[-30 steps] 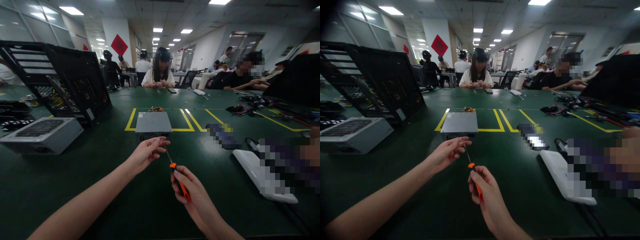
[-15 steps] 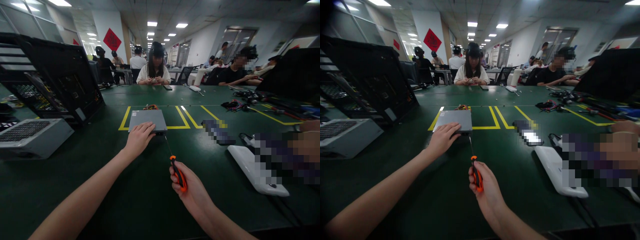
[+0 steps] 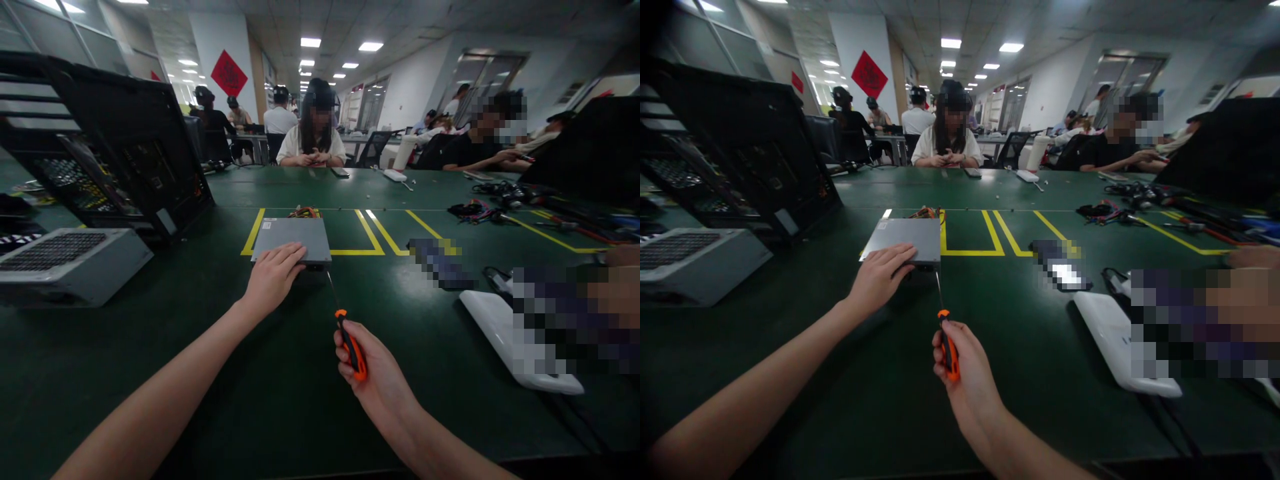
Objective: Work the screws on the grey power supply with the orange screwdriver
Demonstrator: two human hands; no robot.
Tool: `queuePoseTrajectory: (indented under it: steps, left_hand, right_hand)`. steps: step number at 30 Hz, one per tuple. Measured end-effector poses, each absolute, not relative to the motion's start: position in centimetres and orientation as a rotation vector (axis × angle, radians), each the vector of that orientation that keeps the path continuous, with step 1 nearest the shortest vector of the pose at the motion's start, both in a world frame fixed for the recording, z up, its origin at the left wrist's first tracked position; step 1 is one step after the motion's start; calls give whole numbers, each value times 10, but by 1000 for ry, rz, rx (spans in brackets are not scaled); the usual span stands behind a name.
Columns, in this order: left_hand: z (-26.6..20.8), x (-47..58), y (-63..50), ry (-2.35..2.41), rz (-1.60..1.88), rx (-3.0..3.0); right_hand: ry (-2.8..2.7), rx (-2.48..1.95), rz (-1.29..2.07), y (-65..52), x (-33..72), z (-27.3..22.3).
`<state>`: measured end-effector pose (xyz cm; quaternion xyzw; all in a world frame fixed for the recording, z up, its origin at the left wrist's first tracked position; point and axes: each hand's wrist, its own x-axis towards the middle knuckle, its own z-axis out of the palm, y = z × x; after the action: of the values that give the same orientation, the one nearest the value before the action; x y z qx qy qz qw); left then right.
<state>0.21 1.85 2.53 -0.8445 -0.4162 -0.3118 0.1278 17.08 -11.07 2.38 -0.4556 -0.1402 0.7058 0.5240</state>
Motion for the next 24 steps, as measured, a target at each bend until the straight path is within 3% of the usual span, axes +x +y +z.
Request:
queuePoseTrajectory:
  steps: [24]
  left_hand:
    - [18, -1, 14, -1135, -867, -2430]
  right_hand:
    - [-270, -1136, 1571, -106, 161, 33]
